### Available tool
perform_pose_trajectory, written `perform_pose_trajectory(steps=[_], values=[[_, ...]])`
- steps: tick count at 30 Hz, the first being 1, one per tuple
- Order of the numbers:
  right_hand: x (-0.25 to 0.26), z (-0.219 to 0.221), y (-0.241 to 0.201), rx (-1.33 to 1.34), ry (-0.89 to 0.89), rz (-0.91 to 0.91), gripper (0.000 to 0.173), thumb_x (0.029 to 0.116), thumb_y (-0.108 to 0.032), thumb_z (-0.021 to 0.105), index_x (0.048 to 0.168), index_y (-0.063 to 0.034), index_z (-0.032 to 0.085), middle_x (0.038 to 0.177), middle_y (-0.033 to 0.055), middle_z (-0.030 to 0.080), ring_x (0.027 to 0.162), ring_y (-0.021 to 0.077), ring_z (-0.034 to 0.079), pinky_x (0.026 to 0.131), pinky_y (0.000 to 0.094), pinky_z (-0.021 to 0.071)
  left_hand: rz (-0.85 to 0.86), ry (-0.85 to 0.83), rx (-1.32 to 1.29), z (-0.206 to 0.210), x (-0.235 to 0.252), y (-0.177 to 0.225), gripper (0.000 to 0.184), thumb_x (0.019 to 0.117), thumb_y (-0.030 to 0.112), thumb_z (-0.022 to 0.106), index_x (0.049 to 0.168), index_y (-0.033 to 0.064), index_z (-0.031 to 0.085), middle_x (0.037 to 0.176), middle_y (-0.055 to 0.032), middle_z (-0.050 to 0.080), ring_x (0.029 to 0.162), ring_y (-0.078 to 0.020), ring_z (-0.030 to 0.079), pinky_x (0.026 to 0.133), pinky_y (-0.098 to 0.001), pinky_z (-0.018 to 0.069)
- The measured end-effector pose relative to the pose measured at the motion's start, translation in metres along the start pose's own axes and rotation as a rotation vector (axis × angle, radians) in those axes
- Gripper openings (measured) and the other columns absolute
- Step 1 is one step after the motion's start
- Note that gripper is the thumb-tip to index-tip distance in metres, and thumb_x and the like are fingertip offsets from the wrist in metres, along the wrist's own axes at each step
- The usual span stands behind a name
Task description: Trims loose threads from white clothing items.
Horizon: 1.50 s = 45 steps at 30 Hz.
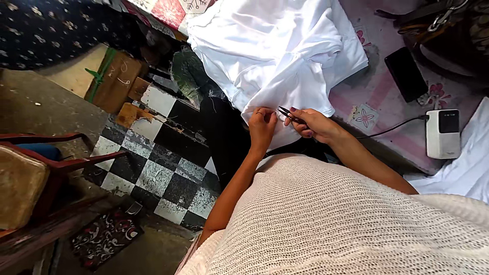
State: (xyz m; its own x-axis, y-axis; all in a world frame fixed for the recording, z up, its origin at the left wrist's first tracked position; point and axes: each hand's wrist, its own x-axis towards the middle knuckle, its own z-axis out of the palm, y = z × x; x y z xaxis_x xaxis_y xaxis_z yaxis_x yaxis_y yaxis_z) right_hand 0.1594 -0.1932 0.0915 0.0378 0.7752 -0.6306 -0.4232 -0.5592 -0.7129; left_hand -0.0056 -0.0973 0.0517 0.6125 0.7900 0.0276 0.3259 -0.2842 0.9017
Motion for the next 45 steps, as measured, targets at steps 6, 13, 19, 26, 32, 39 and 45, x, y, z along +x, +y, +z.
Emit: perform_pose_trajectory(steps=[6,13,19,26,32,39,45], values=[[0.002,-0.003,0.003,0.03,0.019,0.007,0.047,0.1109,-0.044,0.036,0.096,-0.01,0.065,0.055,-0.0088,0.038,0.039,-0.0019,0.029,0.036,0.0127,0.0253,0.027,-0.011,0.086,0.006,0.0,0.002,0.01,0.0929,0.003,0.07,0.099,-0.0036,0.069,0.107,-0.019,0.061,0.087,-0.025,0.064,0.075,-0.0365,0.0564],[0.003,-0.006,0.005,0.043,0.011,0.084,0.048,0.1109,-0.044,0.037,0.096,-0.0088,0.066,0.054,-0.0084,0.038,0.038,-0.0017,0.029,0.035,0.0131,0.0246,-0.209,-0.041,-0.221,-0.002,-0.003,-0.001,0.004,0.0957,0.006,0.064,0.096,0.0015,0.065,0.117,-0.0112,0.062,0.087,-0.0119,0.063,0.072,-0.0267,0.0555],[0.0,-0.009,0.003,0.032,0.012,0.021,0.048,0.1102,-0.046,0.038,0.094,-0.0104,0.065,0.055,-0.0089,0.037,0.037,-0.0023,0.027,0.034,0.0128,0.0239,-0.021,0.005,0.034,0.011,-0.002,0.0,0.009,0.0944,0.005,0.068,0.1,-0.0023,0.068,0.114,-0.0184,0.058,0.092,-0.0226,0.063,0.077,-0.0338,0.0564],[-0.001,-0.007,0.005,0.055,-0.038,0.079,0.047,0.1104,-0.045,0.039,0.095,-0.0094,0.066,0.054,-0.0092,0.036,0.037,-0.003,0.027,0.034,0.0122,0.0239,-0.29,-0.05,-0.348,0.001,-0.004,0.003,0.005,0.0957,0.006,0.063,0.095,0.0016,0.065,0.127,-0.0102,0.058,0.099,-0.0107,0.061,0.079,-0.0254,0.0546],[0.005,-0.003,-0.004,0.056,-0.017,0.075,0.046,0.1118,-0.04,0.035,0.096,-0.0088,0.065,0.054,-0.0102,0.037,0.038,-0.0032,0.028,0.035,0.0126,0.0243,-0.236,-0.057,-0.313,-0.002,-0.006,-0.002,0.003,0.0953,0.004,0.064,0.095,0.0009,0.066,0.119,-0.0104,0.06,0.09,-0.0088,0.063,0.074,-0.0228,0.0556],[-0.014,-0.01,-0.017,-0.097,0.057,0.031,0.046,0.1123,-0.037,0.035,0.096,-0.0081,0.067,0.053,-0.01,0.037,0.038,-0.0027,0.028,0.035,0.0131,0.0238,0.085,0.007,0.022,-0.008,0.0,0.015,0.025,0.093,0.002,0.061,0.117,-0.0061,0.06,0.125,-0.023,0.057,0.1,-0.0265,0.064,0.081,-0.0369,0.0566],[-0.015,-0.014,-0.004,0.002,0.037,-0.041,0.047,0.1112,-0.042,0.036,0.096,-0.0093,0.066,0.054,-0.0091,0.037,0.038,-0.0023,0.028,0.035,0.0127,0.024,0.275,-0.04,0.199,0.016,0.011,-0.018,0.009,0.0915,0.001,0.068,0.094,-0.0043,0.074,0.106,-0.0214,0.065,0.106,-0.0337,0.063,0.095,-0.0397,0.0531]])
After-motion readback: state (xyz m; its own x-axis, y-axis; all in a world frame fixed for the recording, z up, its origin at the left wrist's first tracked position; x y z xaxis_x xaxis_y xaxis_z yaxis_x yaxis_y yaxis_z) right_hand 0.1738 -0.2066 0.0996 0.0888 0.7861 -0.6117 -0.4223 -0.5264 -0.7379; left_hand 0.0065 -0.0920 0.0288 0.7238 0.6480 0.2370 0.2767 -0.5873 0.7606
